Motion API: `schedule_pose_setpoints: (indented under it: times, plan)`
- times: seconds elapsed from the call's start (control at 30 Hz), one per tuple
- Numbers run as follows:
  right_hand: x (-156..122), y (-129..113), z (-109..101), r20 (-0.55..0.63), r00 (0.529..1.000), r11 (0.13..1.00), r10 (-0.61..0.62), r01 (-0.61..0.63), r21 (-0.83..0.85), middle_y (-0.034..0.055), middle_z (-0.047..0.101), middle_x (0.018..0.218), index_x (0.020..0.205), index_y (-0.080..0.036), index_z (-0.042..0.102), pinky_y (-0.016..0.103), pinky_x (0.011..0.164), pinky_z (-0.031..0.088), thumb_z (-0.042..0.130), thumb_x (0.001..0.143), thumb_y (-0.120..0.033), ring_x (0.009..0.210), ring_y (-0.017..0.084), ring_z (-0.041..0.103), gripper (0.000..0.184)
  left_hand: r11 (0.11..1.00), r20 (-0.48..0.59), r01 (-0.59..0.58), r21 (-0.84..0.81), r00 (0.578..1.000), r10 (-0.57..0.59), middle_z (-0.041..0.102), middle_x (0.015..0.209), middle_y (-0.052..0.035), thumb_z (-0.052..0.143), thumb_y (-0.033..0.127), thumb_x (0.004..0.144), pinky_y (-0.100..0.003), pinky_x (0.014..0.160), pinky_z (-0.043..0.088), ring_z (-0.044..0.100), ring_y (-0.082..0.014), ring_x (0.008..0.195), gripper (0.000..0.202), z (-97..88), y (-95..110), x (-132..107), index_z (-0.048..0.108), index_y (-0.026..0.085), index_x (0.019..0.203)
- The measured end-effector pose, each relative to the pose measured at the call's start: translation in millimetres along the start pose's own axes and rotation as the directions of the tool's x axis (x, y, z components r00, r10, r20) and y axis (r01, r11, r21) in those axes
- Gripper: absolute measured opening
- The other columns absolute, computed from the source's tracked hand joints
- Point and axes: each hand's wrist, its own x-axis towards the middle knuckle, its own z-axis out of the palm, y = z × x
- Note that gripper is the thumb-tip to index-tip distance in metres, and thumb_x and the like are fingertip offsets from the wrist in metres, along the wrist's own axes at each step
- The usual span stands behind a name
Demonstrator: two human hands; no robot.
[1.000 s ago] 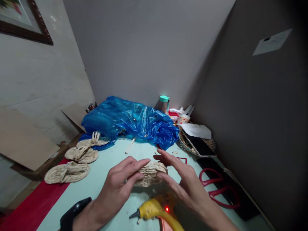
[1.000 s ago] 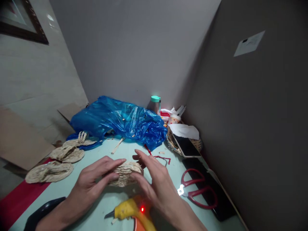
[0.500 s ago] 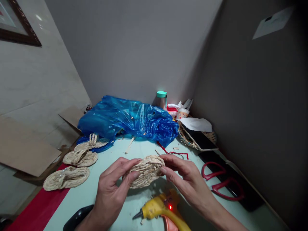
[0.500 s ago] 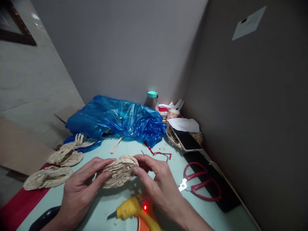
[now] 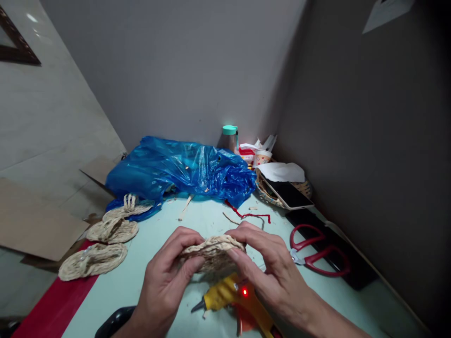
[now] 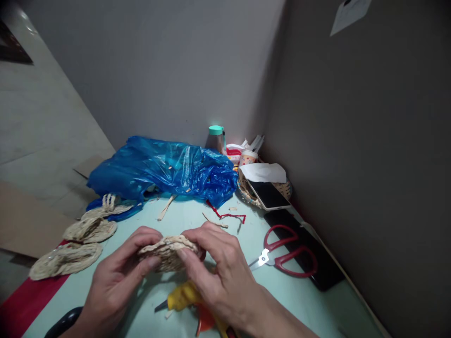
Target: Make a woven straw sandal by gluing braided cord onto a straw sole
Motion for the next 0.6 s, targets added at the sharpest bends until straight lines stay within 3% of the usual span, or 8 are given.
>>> schedule_pose_setpoints:
  times: [0.17,0.3,0.47,0.6]
  plan:
    - [2.0,-2.3,1.9,0.065,0.996,0.987,0.062,-0.071,0.141,-0.0019,0.064,0.083,0.091,-0.020,0.063,0.025,0.076,0.042,0.055,0.094,-0.020,0.080,0.012,0.056,0.008,0.931,0.108,0.250,-0.267,0.967,-0.229,0.056,0.093,0.0014,0.062,0.027,0.088,-0.019,0.073,0.047,0.055,-0.0136,0.084,0.008,8.7,1.8,-3.9,0.064,0.026,0.096]
    - [-1.7,-0.4,8.1,0.060,0.988,0.971,0.144,-0.153,0.184,-0.0009,0.058,0.077,0.081,-0.019,0.059,0.027,0.070,0.040,0.052,0.094,-0.025,0.074,0.013,0.054,0.016,0.857,0.092,0.366,-0.362,0.929,-0.358,0.059,0.086,0.0020,0.071,0.025,0.079,-0.021,0.071,0.046,0.057,-0.0145,0.080,0.017,18.5,3.9,-6.8,0.065,0.024,0.094]
    - [-7.7,-3.6,14.8,0.024,0.989,0.968,0.144,-0.146,0.204,-0.0026,0.052,0.069,0.071,-0.020,0.049,0.027,0.071,0.038,0.052,0.090,-0.022,0.070,0.013,0.049,0.020,0.950,0.091,0.260,-0.171,0.965,-0.248,0.055,0.081,0.0031,0.065,0.012,0.079,-0.021,0.067,0.044,0.055,-0.0128,0.074,0.011,20.6,2.8,-9.2,0.065,0.023,0.082]
    - [-8.7,-5.8,15.4,0.045,0.973,0.936,0.227,-0.231,0.265,-0.0016,0.053,0.070,0.070,-0.019,0.051,0.026,0.067,0.038,0.052,0.090,-0.025,0.069,0.013,0.050,0.022,0.992,0.048,0.120,-0.033,0.992,-0.119,0.055,0.080,0.0037,0.061,0.010,0.082,-0.020,0.064,0.042,0.055,-0.0117,0.072,0.014,18.3,2.4,-12.0,0.063,0.024,0.084]
